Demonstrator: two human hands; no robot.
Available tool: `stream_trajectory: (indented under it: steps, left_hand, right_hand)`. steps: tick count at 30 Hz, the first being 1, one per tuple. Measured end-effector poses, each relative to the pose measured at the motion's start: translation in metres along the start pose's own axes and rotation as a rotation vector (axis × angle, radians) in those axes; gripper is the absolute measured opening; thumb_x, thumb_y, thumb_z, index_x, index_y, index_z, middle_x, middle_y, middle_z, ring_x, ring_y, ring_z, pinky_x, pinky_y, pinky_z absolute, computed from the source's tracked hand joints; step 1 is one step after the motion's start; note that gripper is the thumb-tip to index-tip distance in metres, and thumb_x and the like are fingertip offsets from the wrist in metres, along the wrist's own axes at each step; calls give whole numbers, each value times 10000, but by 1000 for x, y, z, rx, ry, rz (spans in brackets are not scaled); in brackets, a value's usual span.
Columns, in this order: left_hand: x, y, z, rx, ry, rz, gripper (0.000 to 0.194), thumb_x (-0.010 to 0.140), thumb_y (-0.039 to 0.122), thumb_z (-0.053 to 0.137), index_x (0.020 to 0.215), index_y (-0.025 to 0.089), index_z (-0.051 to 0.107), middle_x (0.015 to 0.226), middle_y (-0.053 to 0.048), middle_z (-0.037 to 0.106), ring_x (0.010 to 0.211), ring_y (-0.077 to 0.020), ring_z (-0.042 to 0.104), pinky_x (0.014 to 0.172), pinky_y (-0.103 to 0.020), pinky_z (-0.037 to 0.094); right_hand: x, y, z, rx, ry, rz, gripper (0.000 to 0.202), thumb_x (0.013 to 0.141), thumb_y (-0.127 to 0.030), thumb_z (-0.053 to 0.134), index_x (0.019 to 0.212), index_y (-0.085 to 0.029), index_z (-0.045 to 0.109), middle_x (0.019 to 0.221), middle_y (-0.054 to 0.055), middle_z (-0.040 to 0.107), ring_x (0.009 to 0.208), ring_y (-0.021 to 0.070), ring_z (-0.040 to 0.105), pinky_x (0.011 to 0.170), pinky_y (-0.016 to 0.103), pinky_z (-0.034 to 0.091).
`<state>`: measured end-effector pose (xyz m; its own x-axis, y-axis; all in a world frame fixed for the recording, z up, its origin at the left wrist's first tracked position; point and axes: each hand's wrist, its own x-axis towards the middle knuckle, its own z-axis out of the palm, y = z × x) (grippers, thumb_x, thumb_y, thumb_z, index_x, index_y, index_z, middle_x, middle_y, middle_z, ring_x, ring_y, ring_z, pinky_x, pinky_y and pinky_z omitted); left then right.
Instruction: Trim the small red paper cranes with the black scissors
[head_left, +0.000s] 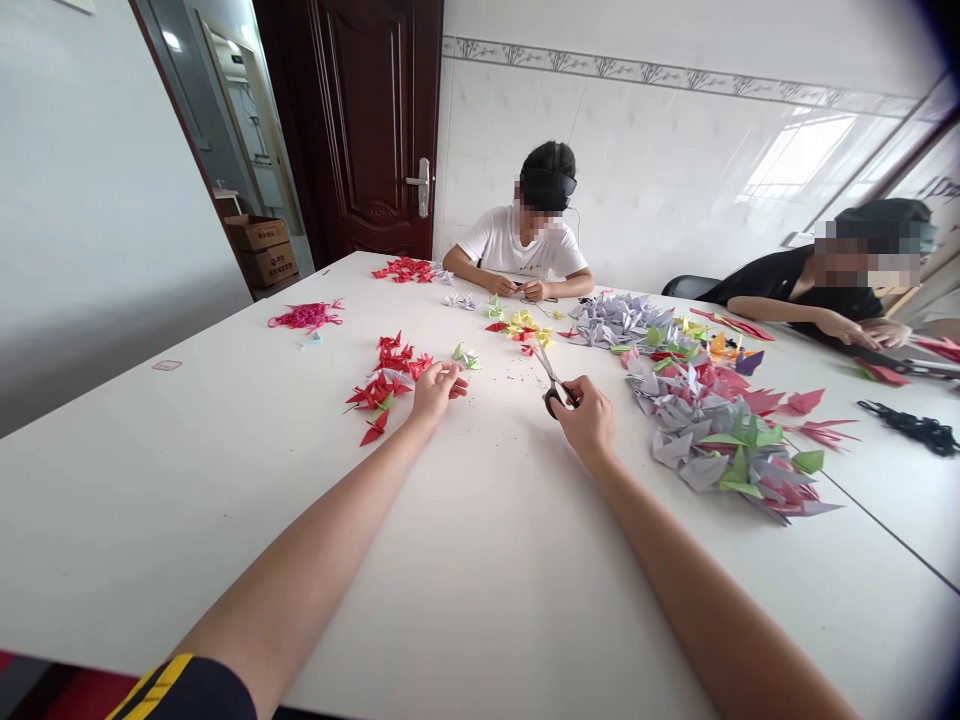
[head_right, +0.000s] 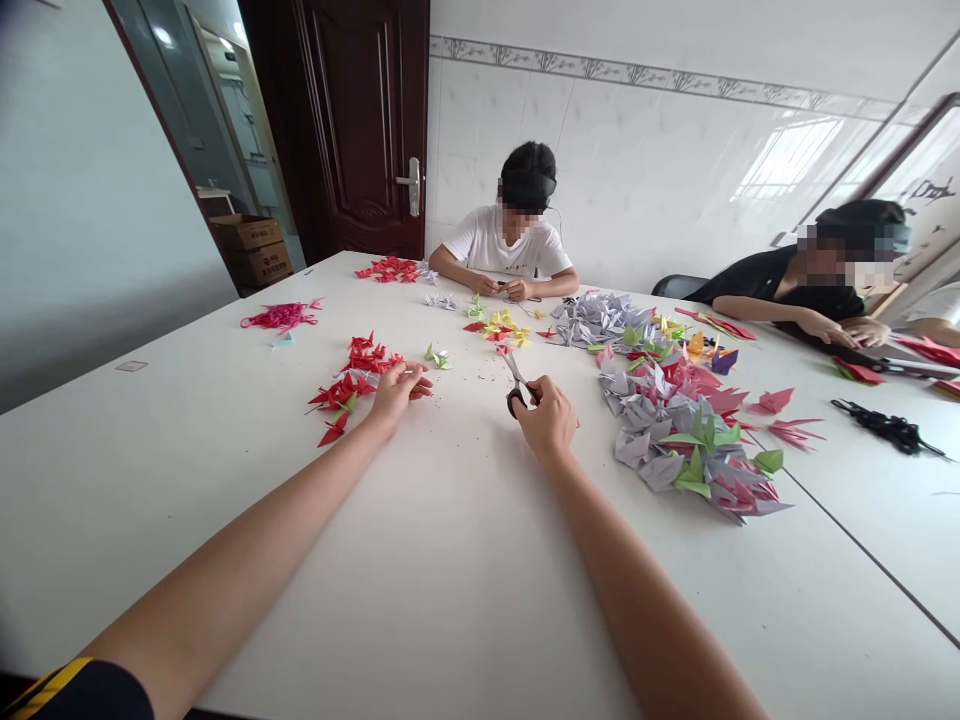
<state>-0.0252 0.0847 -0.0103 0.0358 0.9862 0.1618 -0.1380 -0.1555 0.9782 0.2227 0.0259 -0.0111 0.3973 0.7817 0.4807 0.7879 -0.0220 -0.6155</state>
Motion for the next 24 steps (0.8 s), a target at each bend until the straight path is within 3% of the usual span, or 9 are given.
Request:
stream_trajectory:
  steps: [4,14,20,24]
  left_hand:
    - [0,0,0,4,-2,-7,238,839,389,660,897,159,647,733,-34,688,633,-122,664,668,-254,516]
    - [1,-2,1,82,-14,23,134,788,278,634,861,167,659,747,-34,683,679,-148,662,710,-298,518]
    - [0,-2,-2,393,161,263,95,809,179,557,842,185,646,901,-60,704,843,-187,650,801,-327,514]
    - [-4,0,0,583,151,404,201,827,103,488,923,195,640,1013,-82,688,953,-209,633,860,-352,509]
  right_hand:
    - [-5,3,3,12,-60,19,262,704,-456,630,837,-234,589,783,27,641,703,198,530,588,285,282]
    - [-8,6,9,18,-101,-90,250,720,-427,630,884,-238,640,851,44,674,714,206,560,573,276,310]
    - [-9,6,8,56,-161,-130,259,724,-406,625,920,-239,653,863,44,682,734,211,572,586,280,348]
    - [-8,8,9,72,-179,-177,254,734,-393,609,929,-237,658,875,43,686,740,209,573,601,286,362]
